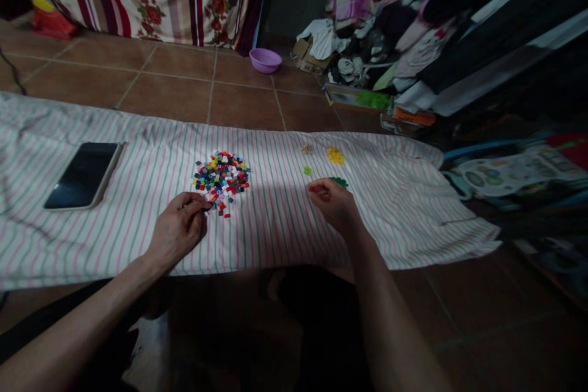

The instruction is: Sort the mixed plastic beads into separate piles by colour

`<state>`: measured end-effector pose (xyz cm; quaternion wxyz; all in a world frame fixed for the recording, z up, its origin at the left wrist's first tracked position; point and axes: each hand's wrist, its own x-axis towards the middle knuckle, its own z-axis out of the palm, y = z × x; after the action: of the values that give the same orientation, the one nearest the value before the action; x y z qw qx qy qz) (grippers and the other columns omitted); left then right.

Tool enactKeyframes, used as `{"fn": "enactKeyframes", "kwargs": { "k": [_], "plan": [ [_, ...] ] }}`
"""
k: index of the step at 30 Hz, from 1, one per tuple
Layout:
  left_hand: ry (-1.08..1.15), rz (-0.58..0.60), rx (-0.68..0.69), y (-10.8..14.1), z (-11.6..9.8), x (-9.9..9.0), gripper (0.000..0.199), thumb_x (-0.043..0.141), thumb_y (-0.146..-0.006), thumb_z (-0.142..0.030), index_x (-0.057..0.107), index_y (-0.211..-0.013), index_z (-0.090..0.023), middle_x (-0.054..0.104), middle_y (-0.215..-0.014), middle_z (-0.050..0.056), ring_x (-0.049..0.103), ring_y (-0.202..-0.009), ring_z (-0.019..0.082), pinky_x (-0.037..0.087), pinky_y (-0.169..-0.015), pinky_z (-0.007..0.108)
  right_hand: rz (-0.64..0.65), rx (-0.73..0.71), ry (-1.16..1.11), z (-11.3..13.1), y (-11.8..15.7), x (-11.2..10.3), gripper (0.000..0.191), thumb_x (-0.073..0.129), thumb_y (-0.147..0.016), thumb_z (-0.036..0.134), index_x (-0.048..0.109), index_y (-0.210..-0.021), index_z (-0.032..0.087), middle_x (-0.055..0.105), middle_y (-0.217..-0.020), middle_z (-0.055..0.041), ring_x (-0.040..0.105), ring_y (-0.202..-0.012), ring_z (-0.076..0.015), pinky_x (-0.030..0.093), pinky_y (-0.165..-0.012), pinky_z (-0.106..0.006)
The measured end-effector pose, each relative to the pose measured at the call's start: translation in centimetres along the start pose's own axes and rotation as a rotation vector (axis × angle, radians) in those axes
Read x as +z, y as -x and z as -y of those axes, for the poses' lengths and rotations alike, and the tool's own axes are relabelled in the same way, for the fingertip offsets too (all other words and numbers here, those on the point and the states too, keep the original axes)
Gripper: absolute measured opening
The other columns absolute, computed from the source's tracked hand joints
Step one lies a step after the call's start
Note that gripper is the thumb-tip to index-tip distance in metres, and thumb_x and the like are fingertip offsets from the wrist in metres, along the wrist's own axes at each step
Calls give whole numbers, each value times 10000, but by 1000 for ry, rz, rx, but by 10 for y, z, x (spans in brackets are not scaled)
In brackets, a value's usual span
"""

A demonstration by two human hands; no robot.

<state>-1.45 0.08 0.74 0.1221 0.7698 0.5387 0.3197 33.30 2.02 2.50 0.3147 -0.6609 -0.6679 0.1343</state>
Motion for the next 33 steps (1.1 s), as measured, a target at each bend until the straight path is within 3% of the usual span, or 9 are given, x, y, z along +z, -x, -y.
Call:
{"fn": "enactKeyframes", "kwargs": {
  "k": [4,8,23,29,33],
  "plan": [
    [-9,-7,-1,0,1,0,293,417,-854,-213,705,-899,-182,644,-973,54,649,-853,160,551,-757,279,-2,153,105,-19,2,-13,78,616,-729,250,600,-786,199,666,-772,-30,622,-668,-166,508,-686,-326],
    [-24,-9,-1,0,2,1,294,415,-856,-218,703,-905,-192,649,-979,47,654,-850,163,551,-747,284,37,219,121,-25,4,-15,75,619,-735,243,603,-794,200,672,-776,-22,632,-679,-161,502,-697,-314],
    [-12,3,-4,0,1,0,284,408,-869,-230,688,-896,-195,659,-962,46,655,-870,174,551,-771,307,92,211,156,-19,1,-8,65,636,-763,243,586,-776,205,680,-763,-20,645,-703,-167,488,-690,-300],
    [-13,10,-18,0,2,1,298,399,-866,-233,691,-916,-195,659,-986,51,649,-902,184,551,-794,323,35,230,199,-16,0,-8,61,635,-750,248,598,-777,208,672,-766,-21,635,-698,-173,490,-701,-313],
    [-1,19,-17,0,2,2,290,406,-852,-226,688,-916,-196,660,-979,51,642,-916,184,546,-824,322,-4,161,232,-13,-1,-7,61,614,-742,247,614,-785,205,660,-748,-24,623,-709,-186,482,-711,-328]
  ]
}}
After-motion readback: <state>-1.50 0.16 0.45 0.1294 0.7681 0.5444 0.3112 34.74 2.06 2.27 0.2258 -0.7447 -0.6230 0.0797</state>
